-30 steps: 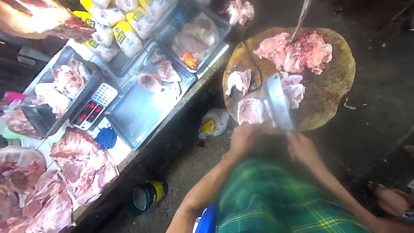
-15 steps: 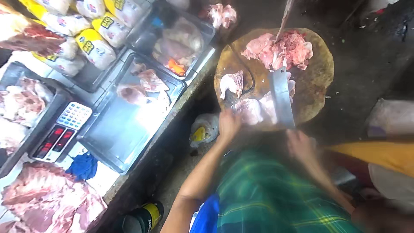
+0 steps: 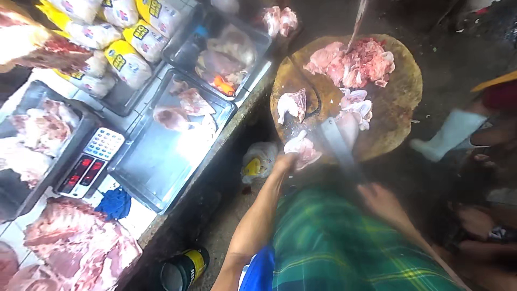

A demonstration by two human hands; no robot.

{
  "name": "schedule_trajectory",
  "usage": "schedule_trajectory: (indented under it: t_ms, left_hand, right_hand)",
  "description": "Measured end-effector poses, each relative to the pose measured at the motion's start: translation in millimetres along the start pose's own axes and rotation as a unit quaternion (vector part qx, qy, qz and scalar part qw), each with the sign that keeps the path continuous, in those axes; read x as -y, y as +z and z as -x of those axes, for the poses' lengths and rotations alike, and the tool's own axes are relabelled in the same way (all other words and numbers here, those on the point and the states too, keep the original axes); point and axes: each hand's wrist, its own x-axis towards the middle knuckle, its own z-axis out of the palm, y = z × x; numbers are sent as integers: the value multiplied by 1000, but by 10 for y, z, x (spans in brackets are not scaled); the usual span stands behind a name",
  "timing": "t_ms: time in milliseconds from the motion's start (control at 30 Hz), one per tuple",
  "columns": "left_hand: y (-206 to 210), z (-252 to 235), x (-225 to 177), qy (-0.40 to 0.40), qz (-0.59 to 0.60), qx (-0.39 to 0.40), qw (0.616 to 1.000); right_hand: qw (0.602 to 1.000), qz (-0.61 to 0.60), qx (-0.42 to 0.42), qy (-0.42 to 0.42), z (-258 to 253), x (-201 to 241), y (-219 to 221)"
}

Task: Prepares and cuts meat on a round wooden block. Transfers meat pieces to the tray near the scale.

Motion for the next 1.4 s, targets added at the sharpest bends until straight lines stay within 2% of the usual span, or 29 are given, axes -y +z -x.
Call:
schedule_trajectory:
  t_ms: [100,133,200,267,333,400,433,533,567,633,700,800,933,1067,1133,1267,1400]
  left_hand:
    - [106,6,85,24,-58,-58,996]
    - [123,20,73,40,-123,-89,988]
    - [160,-17,-152,78,-278,-141,947]
    - [112,-152,-449,151,-412,-94,894]
    - [108,-409,-726,242,-496,-25,834]
    - [150,-633,-869,308,-491,2,814]
    - [173,-664,-855,329,-479,-18,814]
    - [287,-312,-641,368,-431,-203,799]
    - [374,-152,-555,377,-431,-231,787]
    - [600,33,-261,393,-484,-189,759]
    - [769,-32,-75,390,-563,-179,706]
    - [852,-223,-91,344,-643,-195,656]
    - [673,-351,-165,385,-669,-143,620]
    - [502,-409,-165,425,-625,-167,634]
    - [541,-390,-192,418,-619,-157,646]
    - [633,-266,-360,364,-613,-118,692]
    - [497,-179,-512,314,-557,-120,760]
  right_hand:
    - [999,21,28,-9,-156,-21,-72]
    - [999,29,31,-11,-207,-34,-93]
    - [999,42,30,-12,-295,-65,-133]
    - [999,49,16,-9,-346,-82,-180]
    - [999,40,1,0,-349,-113,-201]
    - [999,46,-11,2,-337,-133,-194]
    - [998,57,-17,2,-330,-140,-192]
    - [996,87,-21,8,-342,-126,-177]
    - [996,90,-17,12,-356,-126,-171]
    - [995,101,-7,18,-362,-187,-162]
    - [995,103,4,10,-391,-193,-176]
    - [994,105,18,-4,-433,-211,-239]
    - [993,113,27,-18,-474,-257,-273]
    - [993,107,44,-5,-488,-233,-290]
    - [994,106,37,-3,-474,-191,-284]
    - [997,81,-3,-15,-347,-115,-212]
    - [998,-51,9,-27,-360,-34,-61]
